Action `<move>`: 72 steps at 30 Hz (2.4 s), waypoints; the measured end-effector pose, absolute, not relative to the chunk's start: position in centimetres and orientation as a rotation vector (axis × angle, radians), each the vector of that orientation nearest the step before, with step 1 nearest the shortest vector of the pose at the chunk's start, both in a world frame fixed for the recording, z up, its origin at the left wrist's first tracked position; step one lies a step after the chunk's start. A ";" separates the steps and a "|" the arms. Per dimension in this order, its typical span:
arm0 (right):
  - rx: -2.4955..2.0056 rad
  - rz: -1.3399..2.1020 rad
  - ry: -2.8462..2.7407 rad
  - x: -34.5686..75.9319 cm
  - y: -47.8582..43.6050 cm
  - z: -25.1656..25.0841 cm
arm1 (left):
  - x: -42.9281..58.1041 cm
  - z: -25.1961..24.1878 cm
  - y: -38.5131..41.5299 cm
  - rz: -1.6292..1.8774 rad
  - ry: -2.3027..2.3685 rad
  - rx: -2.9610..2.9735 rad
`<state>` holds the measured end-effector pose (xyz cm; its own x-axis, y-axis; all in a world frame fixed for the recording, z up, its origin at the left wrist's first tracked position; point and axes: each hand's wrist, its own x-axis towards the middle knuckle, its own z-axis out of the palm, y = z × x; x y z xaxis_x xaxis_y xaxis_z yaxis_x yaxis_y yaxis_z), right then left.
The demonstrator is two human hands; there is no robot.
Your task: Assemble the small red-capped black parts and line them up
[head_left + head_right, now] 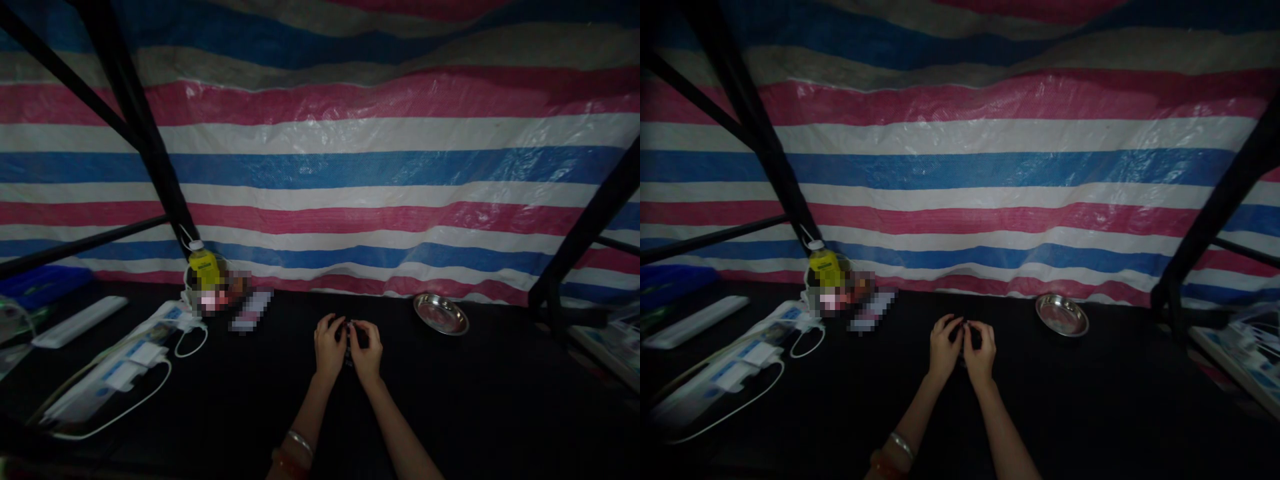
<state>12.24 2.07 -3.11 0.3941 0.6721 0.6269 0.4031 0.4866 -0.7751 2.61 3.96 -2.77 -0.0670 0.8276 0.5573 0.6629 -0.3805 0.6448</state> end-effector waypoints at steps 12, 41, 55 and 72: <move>-1.384 0.421 -1.198 13.4 4.0 -5.4 | 2.4 -2.5 4.0 1.021 2.113 1.748; -1.648 0.387 -1.551 13.4 3.4 -4.4 | 3.3 -3.3 3.5 0.849 2.198 2.063; -1.733 0.158 -1.932 12.1 2.3 -3.4 | 3.0 -2.6 3.3 0.879 2.197 1.927; -1.827 0.094 -1.885 11.7 2.8 -3.1 | 2.4 -3.1 3.8 1.037 2.026 1.892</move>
<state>11.74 2.83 -3.10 0.0347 0.9511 0.3070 0.9159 0.0927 -0.3906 2.43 3.84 -3.10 -0.1729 0.9315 0.3201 0.8045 -0.0539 0.5915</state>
